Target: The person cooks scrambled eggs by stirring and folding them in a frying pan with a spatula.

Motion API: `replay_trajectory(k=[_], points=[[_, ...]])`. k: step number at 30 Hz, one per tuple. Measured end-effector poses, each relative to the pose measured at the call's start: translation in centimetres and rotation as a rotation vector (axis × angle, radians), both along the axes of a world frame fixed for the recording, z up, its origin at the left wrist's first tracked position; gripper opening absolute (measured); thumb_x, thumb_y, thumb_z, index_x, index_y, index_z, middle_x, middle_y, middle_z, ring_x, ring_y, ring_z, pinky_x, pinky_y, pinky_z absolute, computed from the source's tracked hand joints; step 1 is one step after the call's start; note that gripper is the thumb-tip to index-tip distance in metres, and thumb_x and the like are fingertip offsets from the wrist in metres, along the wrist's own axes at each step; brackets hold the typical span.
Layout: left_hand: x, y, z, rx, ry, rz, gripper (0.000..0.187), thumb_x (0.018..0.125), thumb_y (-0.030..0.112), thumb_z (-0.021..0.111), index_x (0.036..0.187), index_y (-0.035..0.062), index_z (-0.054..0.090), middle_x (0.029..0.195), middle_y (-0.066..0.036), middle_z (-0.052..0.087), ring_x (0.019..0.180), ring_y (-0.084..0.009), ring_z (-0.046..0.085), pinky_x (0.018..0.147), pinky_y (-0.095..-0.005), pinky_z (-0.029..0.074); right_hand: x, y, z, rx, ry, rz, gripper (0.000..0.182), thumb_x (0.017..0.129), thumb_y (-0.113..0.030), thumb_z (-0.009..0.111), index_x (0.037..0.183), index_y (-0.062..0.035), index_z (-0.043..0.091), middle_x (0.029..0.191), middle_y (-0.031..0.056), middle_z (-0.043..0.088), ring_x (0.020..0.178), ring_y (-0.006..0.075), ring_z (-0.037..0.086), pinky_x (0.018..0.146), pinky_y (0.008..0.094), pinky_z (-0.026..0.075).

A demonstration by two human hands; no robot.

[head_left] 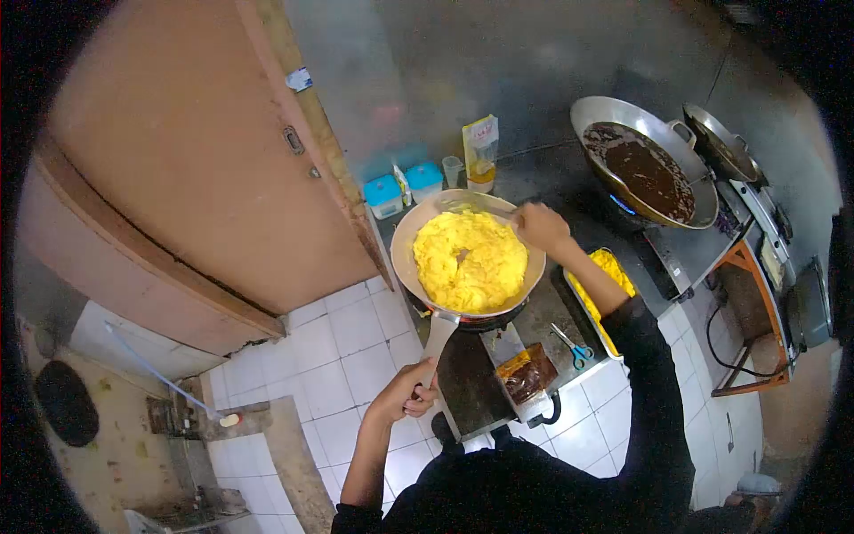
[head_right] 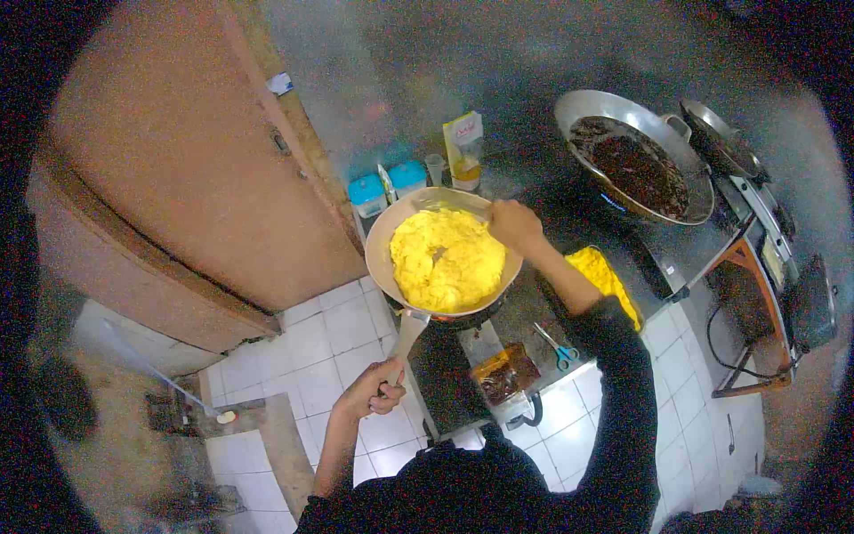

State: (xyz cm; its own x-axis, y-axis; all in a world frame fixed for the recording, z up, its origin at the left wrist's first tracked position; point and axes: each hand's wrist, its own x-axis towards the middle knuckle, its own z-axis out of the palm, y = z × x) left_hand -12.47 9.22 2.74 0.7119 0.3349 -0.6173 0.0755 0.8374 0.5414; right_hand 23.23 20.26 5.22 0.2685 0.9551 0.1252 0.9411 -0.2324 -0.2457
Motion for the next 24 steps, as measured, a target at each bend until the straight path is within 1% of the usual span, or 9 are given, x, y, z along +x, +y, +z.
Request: replay_trajectory(k=[2,4,5,10,15,17,19,21,24], points=[[-0.5,1.0,-0.1,-0.006,-0.010,-0.055,0.036,0.088,0.043,0.044,0.079,0.0089,0.041,0.050,0.005,0.028,0.033,-0.0021,0.022,0.029,-0.0193,0.014,1.5,4.7,-0.9,0.009,0.034,0.295,0.028,0.076,-0.025,0.054,0.091,-0.0017,0.061,0.084,0.0204,0.062,0.078,0.0317,0.062,0.070,0.0415,0.050],[-1.0,1.7,-0.1,-0.027,0.047,-0.076,0.036,0.088,0.044,0.045,0.077,0.0089,0.041,0.049,0.005,0.028,0.032,-0.0019,0.022,0.028,-0.0193,0.014,1.6,9.2,0.7,-0.160,0.241,0.604,0.031,0.077,-0.033,0.058,0.099,-0.0123,0.065,0.056,0.0089,0.055,0.051,0.0205,0.052,0.050,0.0339,0.043],[-1.3,2.0,-0.1,-0.029,0.056,-0.075,0.036,0.088,0.044,0.045,0.077,0.0089,0.041,0.049,0.005,0.028,0.032,-0.0019,0.022,0.028,-0.0193,0.014,0.7,10.5,1.9,-0.160,0.251,0.606,0.031,0.077,-0.033,0.058,0.099,-0.0123,0.065,0.056,0.0089,0.055,0.051,0.0205,0.052,0.050,0.0339,0.043],[-3.0,4.0,-1.8,-0.069,0.008,-0.122,0.034,0.088,0.043,0.047,0.074,0.0121,0.043,0.046,0.006,0.028,0.030,-0.0004,0.020,0.022,-0.0181,0.013,-3.3,13.2,7.7,-1.075,0.143,0.605,0.029,0.072,-0.027,0.063,0.096,-0.0108,0.067,0.053,-0.0007,0.048,0.045,0.0093,0.040,0.039,0.0250,0.030],[-3.0,4.5,-1.6,-0.103,0.045,-0.111,0.035,0.087,0.043,0.046,0.074,0.0112,0.043,0.045,0.007,0.027,0.029,0.0005,0.018,0.021,-0.0173,0.014,-0.2,7.4,10.8,-0.930,0.090,0.762,0.032,0.067,-0.025,0.066,0.098,-0.0150,0.067,0.059,0.0041,0.057,0.052,0.0156,0.052,0.043,0.0295,0.038],[-3.0,4.6,-1.8,-0.116,0.019,-0.108,0.036,0.087,0.044,0.046,0.073,0.0108,0.042,0.045,0.007,0.026,0.029,0.0006,0.017,0.021,-0.0171,0.014,-0.1,3.0,13.6,-0.570,-0.256,0.955,0.030,0.066,-0.020,0.064,0.095,-0.0166,0.068,0.070,0.0107,0.063,0.065,0.0250,0.062,0.051,0.0354,0.045],[-3.0,4.5,-1.8,-0.122,-0.018,-0.106,0.037,0.088,0.044,0.045,0.074,0.0099,0.042,0.045,0.007,0.026,0.028,0.0006,0.018,0.021,-0.0168,0.014,-3.3,-2.4,14.5,-0.520,-0.447,0.513,0.024,0.066,-0.016,0.060,0.088,-0.0127,0.068,0.077,0.0155,0.064,0.074,0.0299,0.063,0.059,0.0408,0.049],[-3.1,4.6,-2.0,-0.145,-0.020,-0.114,0.037,0.088,0.045,0.045,0.073,0.0107,0.042,0.046,0.007,0.025,0.028,0.0000,0.018,0.022,-0.0176,0.013,-3.5,-4.7,9.5,-0.220,-0.528,0.517,0.012,0.067,-0.013,0.057,0.074,-0.0066,0.064,0.075,0.0150,0.063,0.069,0.0278,0.064,0.060,0.0406,0.051],[-2.3,4.4,-1.0,-0.152,-0.036,-0.121,0.037,0.088,0.045,0.043,0.073,0.0115,0.043,0.046,0.007,0.025,0.028,-0.0005,0.018,0.023,-0.0184,0.012,-3.9,-5.9,6.6,-0.188,-0.384,0.275,0.011,0.070,-0.015,0.057,0.074,-0.0069,0.064,0.072,0.0158,0.063,0.067,0.0291,0.064,0.059,0.0393,0.051]])
